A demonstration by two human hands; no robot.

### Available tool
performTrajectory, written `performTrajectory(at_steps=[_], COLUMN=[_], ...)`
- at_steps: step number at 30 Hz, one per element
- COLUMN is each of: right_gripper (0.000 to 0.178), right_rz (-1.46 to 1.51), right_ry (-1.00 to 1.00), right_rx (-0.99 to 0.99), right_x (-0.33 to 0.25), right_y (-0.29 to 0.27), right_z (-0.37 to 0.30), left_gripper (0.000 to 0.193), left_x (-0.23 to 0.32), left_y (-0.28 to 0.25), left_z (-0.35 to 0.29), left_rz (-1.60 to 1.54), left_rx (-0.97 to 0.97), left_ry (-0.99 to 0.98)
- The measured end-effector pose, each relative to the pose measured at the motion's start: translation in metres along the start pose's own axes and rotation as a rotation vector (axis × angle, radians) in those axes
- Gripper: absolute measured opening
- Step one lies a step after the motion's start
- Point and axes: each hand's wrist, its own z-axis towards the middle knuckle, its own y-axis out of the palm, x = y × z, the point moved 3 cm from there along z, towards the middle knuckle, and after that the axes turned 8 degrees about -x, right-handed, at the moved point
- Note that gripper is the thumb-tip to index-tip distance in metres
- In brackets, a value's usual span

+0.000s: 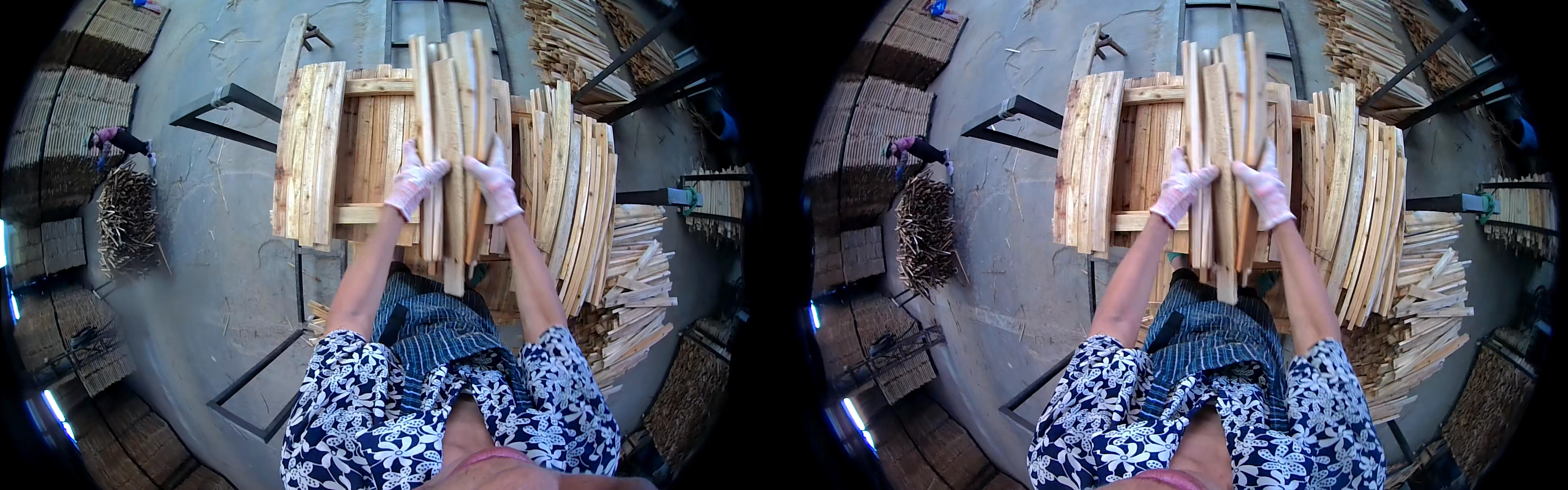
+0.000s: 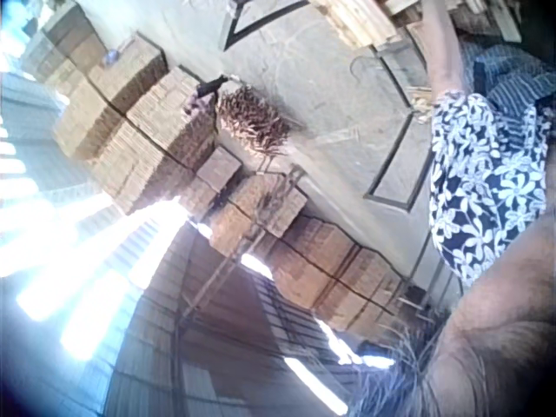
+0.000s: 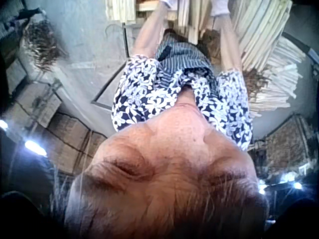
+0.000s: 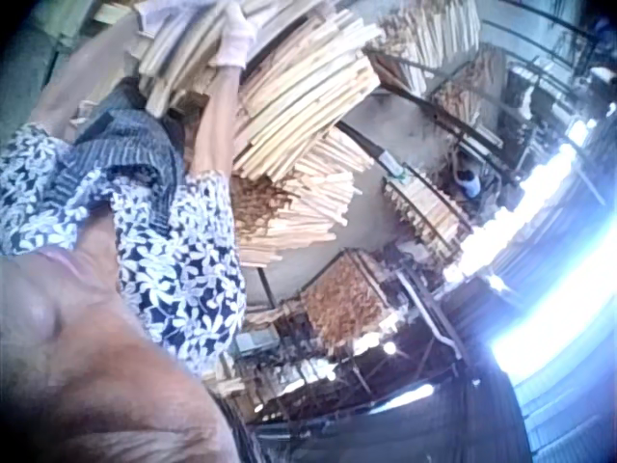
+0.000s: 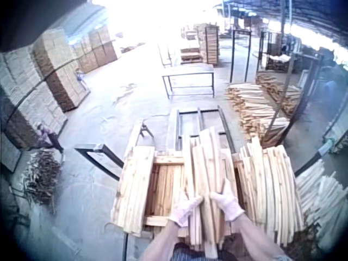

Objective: The person repeatedly picks up small wooden planks from a pile and places them onto a growing stack on a metal rack. They wear gloves and handle the planks one at a time or in small groups, aligning them as they build the stack higher.

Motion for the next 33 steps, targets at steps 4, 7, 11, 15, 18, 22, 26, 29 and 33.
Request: performTrajectory(at_steps=[4,7,11,15,18,22,26,29,33], right_gripper=[0.099,0.093,0.086,0.083,0.082,0.09,0.09,0.091,0.089], right_rz=[-0.476,-0.355,-0.363,-0.723,-0.735,-0.975,-0.988,-1.0,-0.913], right_ry=[0.201,0.262,0.29,0.357,0.351,0.336,0.474,0.425,0.404], right_rx=[0.048,0.106,-0.003,0.105,0.135,0.28,0.309,0.222,0.194], right_x=[0.07,0.103,0.102,0.072,0.062,0.067,0.069,0.063,0.065], right_y=[-0.002,-0.042,-0.062,-0.042,-0.014,0.022,0.032,0.026,-0.001], right_z=[0.035,0.027,0.028,0.028,0.02,0.014,0.016,0.021,0.02], left_gripper=[0.081,0.078,0.067,0.064,0.073,0.064,0.063,0.066,0.069], left_x=[-0.028,-0.065,-0.082,-0.079,-0.06,-0.031,-0.043,-0.046,-0.035], left_y=[-0.055,-0.084,-0.144,-0.178,-0.173,-0.093,-0.003,0.013,-0.016], left_z=[0.004,-0.016,-0.013,0.011,0.01,-0.012,-0.005,0.004,0.005], left_rz=[0.458,0.46,0.062,0.147,0.665,1.299,1.239,1.417,1.027], left_rx=[0.22,0.241,0.134,0.068,0.307,0.467,0.29,0.39,0.355], left_ry=[-0.225,-0.275,-0.056,-0.183,-0.201,0.16,-0.01,-0.037,-0.054])
